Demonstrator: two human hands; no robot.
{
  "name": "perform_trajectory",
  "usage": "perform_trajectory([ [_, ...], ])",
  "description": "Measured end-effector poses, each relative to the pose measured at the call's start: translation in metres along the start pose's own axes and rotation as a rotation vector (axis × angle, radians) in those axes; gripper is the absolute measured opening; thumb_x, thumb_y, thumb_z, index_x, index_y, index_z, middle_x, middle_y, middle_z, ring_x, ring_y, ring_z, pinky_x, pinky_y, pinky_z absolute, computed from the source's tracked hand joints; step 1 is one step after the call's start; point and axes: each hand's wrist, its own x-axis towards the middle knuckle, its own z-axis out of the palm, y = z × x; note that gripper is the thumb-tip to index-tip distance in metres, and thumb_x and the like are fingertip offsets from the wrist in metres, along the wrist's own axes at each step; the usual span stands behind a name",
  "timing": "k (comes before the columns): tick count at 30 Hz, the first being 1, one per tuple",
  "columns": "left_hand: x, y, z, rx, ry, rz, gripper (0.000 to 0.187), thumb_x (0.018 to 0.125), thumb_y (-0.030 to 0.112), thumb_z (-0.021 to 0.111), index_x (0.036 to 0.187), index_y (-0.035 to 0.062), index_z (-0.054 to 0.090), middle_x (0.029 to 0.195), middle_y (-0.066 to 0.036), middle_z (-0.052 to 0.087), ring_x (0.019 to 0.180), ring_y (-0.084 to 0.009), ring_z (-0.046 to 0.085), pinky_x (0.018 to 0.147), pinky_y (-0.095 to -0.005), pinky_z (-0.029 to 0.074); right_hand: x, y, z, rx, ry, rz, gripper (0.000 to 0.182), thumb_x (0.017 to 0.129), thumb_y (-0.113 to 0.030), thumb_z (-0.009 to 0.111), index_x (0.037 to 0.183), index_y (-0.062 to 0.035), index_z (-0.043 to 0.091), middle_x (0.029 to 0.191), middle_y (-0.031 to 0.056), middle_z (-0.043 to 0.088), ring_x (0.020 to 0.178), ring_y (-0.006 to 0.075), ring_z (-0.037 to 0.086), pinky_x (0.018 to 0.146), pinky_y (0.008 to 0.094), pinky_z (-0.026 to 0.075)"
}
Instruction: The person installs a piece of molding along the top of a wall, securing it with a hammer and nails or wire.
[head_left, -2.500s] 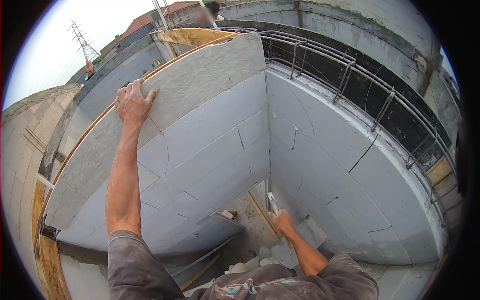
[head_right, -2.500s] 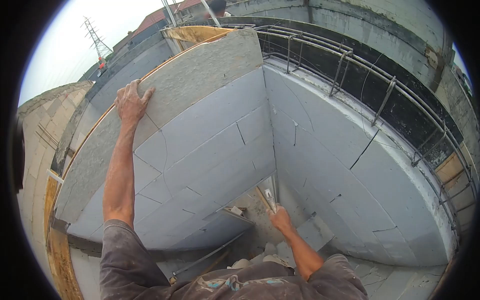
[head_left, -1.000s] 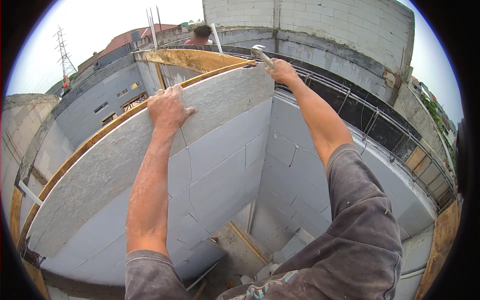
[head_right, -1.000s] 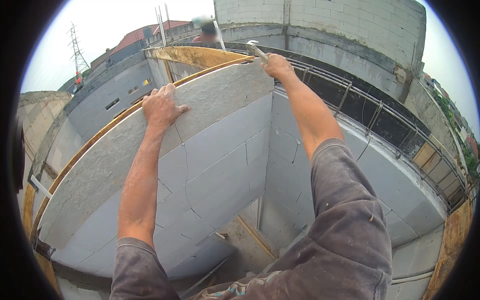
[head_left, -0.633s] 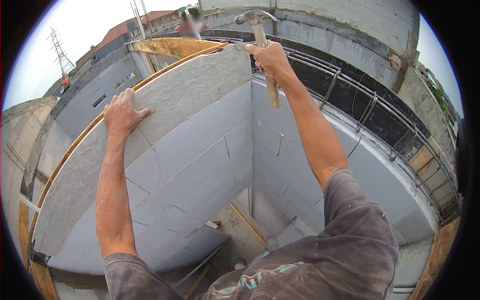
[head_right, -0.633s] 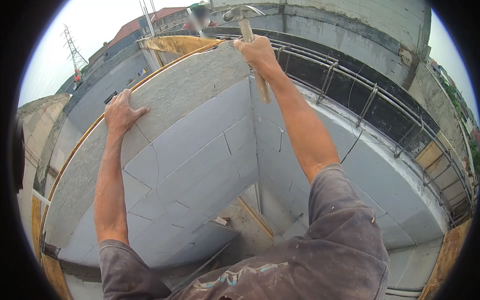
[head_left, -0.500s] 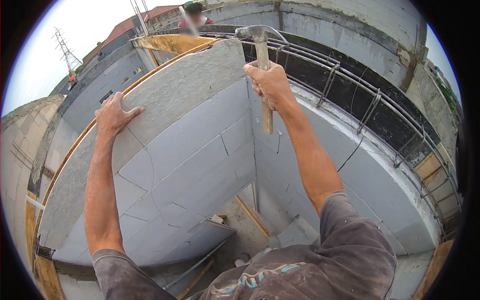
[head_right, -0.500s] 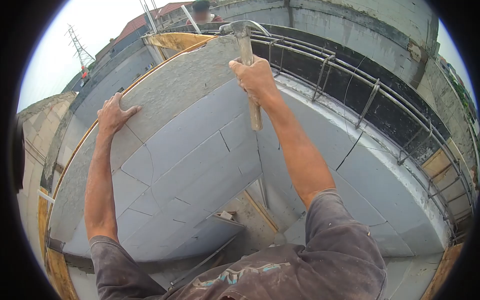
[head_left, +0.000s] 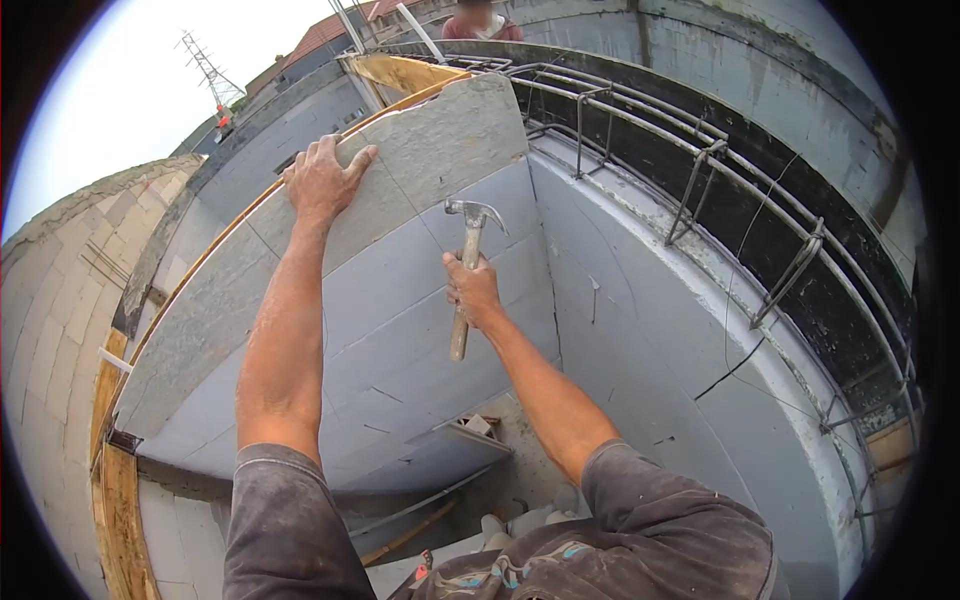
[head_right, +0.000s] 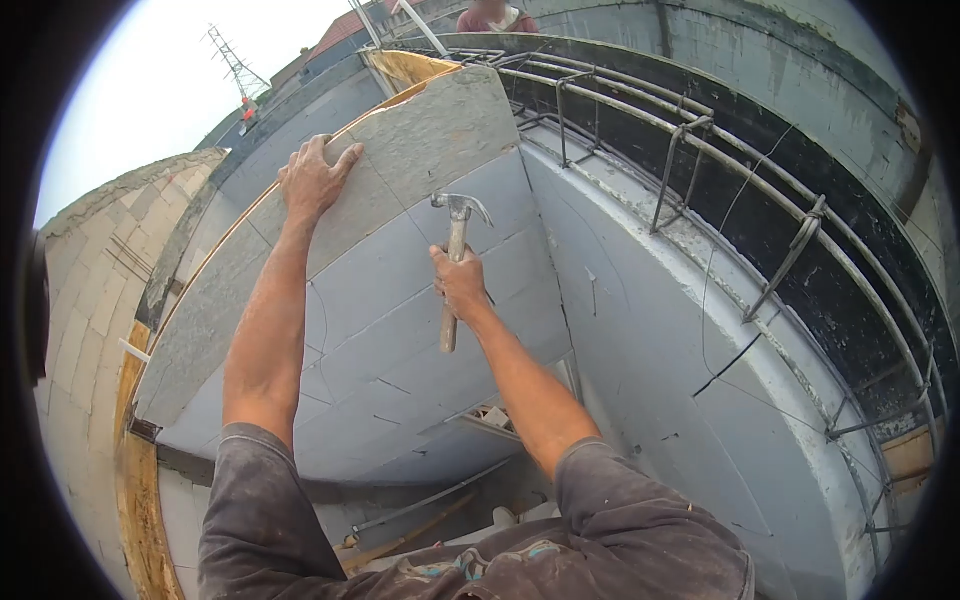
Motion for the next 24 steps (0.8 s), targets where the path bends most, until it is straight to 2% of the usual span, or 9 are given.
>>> perform_trajectory([
  [5,0.002,0.004,0.012,0.051,0.039,-0.039,0.086,0.083,0.083,0.054,0.125,0.0082,0.066,0.113,-0.012,0.07,0.111,-0.0275,0.063,0.099,-0.0476,0.041,0.028,0.023,-0.018,-0.006,0.047,0.046,0.024,0.095,-0.018,0.071,0.105,-0.0045,0.053,0.067,-0.0017,0.047,0.046,0.0073,0.04,0.043,0.025,0.037],
  [8,0.002,0.013,0.005,0.074,0.02,-0.055,0.082,0.08,0.082,0.058,0.116,0.0092,0.069,0.105,-0.011,0.07,0.105,-0.0254,0.063,0.094,-0.0476,0.043,0.036,0.037,-0.021,0.001,0.062,-0.001,0.025,0.096,-0.019,0.071,0.104,-0.0045,0.053,0.067,-0.0017,0.046,0.047,0.0078,0.04,0.043,0.0252,0.037],
  [10,0.001,0.011,0.008,0.079,0.049,-0.054,0.081,0.079,0.082,0.061,0.113,0.0091,0.069,0.101,-0.011,0.069,0.101,-0.0252,0.063,0.09,-0.0469,0.044,0.039,0.044,-0.016,-0.11,0.125,-0.043,0.026,0.096,-0.02,0.071,0.103,-0.0041,0.053,0.067,-0.0017,0.046,0.047,0.0081,0.041,0.043,0.026,0.037],
  [13,0.0,0.012,0.008,0.095,0.056,-0.048,0.079,0.079,0.081,0.063,0.112,0.0089,0.069,0.098,-0.01,0.068,0.097,-0.0247,0.063,0.086,-0.0466,0.043,0.037,0.063,-0.016,-0.096,0.18,-0.05,0.024,0.097,-0.019,0.07,0.102,-0.0038,0.052,0.067,-0.0015,0.047,0.047,0.0083,0.04,0.043,0.0263,0.037],
  [19,-0.003,0.001,0.031,0.067,0.317,0.079,0.076,0.079,0.08,0.064,0.108,0.0095,0.068,0.096,-0.008,0.063,0.095,-0.0228,0.056,0.089,-0.0451,0.04,0.046,0.084,-0.015,-0.038,0.244,-0.03,0.022,0.098,-0.019,0.068,0.098,-0.0039,0.052,0.067,-0.0012,0.046,0.046,0.0089,0.039,0.041,0.0272,0.036],
  [21,-0.006,0.004,0.024,0.095,0.259,0.063,0.074,0.079,0.08,0.063,0.104,0.0102,0.066,0.095,-0.007,0.058,0.095,-0.0222,0.052,0.09,-0.0448,0.037,0.052,0.093,-0.015,-0.004,0.251,-0.063,0.022,0.098,-0.02,0.069,0.097,-0.0042,0.053,0.067,-0.0015,0.045,0.046,0.0089,0.039,0.041,0.0274,0.036],
  [24,-0.006,0.0,0.031,0.104,0.315,0.088,0.074,0.081,0.08,0.061,0.103,0.0096,0.066,0.093,-0.006,0.055,0.093,-0.0224,0.051,0.089,-0.0459,0.036,0.053,0.092,-0.011,0.015,0.25,-0.025,0.023,0.098,-0.021,0.069,0.095,-0.0046,0.054,0.067,-0.0016,0.045,0.047,0.0086,0.038,0.042,0.0273,0.036],
])
